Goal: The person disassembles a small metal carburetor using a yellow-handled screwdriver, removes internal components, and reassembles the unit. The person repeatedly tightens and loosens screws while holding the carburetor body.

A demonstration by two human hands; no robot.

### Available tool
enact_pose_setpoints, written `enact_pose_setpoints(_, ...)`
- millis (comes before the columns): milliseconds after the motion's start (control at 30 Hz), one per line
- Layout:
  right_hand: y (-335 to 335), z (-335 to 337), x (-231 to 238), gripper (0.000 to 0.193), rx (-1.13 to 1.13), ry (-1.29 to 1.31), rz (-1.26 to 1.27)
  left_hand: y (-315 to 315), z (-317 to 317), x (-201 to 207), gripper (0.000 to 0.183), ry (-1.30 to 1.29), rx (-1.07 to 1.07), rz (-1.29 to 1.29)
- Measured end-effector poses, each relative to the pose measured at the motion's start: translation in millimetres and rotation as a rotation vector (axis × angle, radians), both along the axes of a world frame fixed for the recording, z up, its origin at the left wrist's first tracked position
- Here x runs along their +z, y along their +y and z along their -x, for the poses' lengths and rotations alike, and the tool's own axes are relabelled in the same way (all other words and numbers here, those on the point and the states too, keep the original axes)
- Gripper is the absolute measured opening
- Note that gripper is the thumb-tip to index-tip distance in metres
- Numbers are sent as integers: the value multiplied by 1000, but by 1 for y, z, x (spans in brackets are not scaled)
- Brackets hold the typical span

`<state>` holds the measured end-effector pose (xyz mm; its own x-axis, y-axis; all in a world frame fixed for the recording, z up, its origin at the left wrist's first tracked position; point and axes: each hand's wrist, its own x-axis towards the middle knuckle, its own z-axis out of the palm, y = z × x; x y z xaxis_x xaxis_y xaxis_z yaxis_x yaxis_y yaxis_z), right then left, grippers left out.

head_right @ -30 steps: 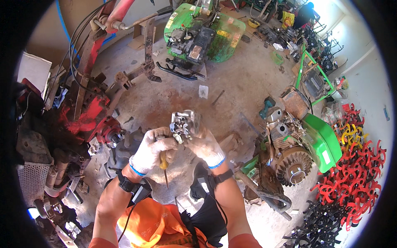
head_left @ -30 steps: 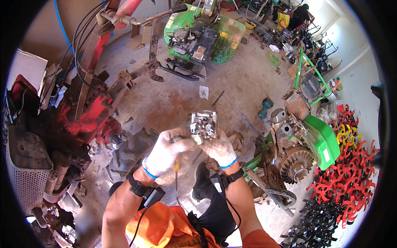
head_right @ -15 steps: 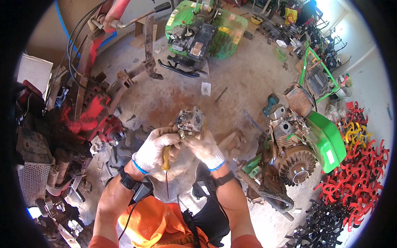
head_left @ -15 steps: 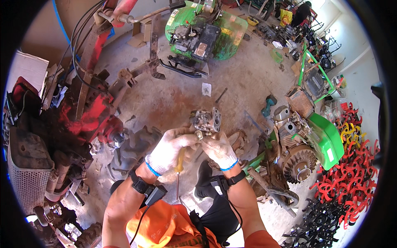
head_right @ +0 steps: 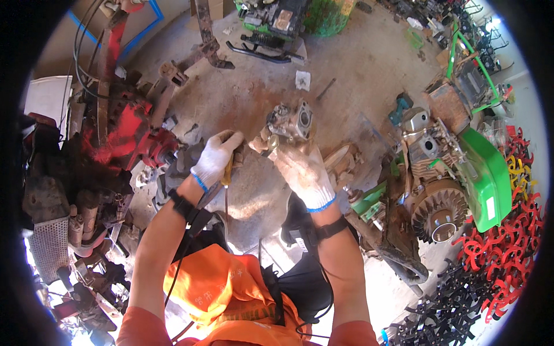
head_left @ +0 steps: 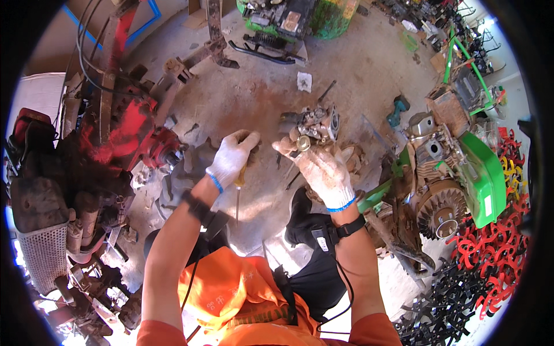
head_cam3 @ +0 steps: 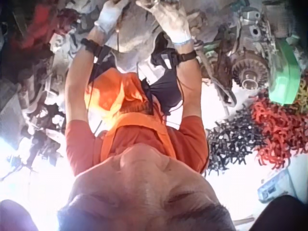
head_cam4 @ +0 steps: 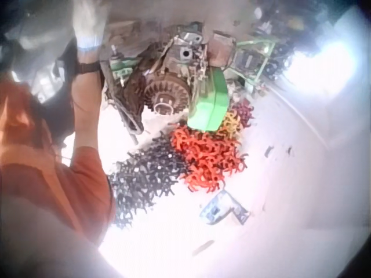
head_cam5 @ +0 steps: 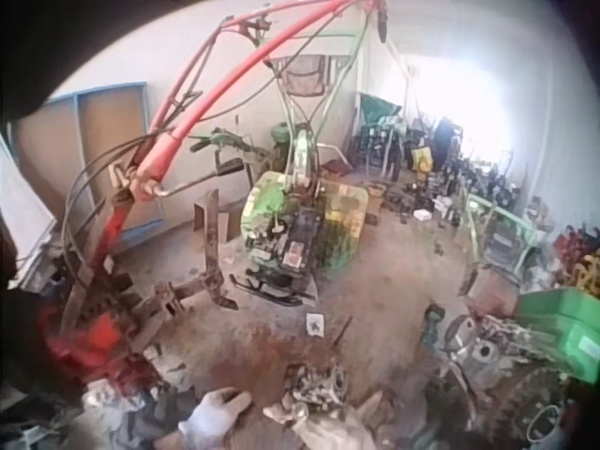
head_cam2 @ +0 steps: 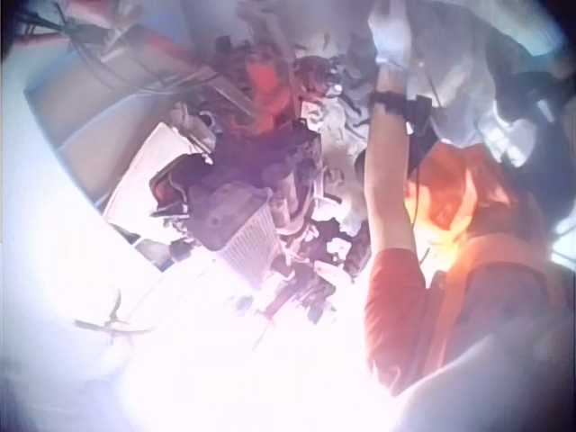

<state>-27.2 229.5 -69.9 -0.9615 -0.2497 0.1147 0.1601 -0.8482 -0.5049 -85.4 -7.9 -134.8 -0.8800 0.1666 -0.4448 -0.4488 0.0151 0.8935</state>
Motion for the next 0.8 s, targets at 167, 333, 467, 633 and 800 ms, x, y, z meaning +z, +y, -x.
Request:
enact_pose_setpoints(167,15,-5,-11,48,0,-256,76,-6,-34,-160,32,-3,-59,415)
enact_pose_setpoints(333,28,-13,-24,52,-168,-357,-111,-11,-94,-273,26,-291,-27,474)
enact_pose_setpoints(467,36,-12,-25,63,-176,-157,-146,-8,-92,-301,30,-108,-65,722)
enact_pose_setpoints(633,45,-8,-23,62,-212,-159,-263,-21,-65,-321,32,-59,-148,765)
enact_pose_setpoints(800,51,-13,-27,52,-190,-189,-266,-64,-87,-355,24,-155,-36,758)
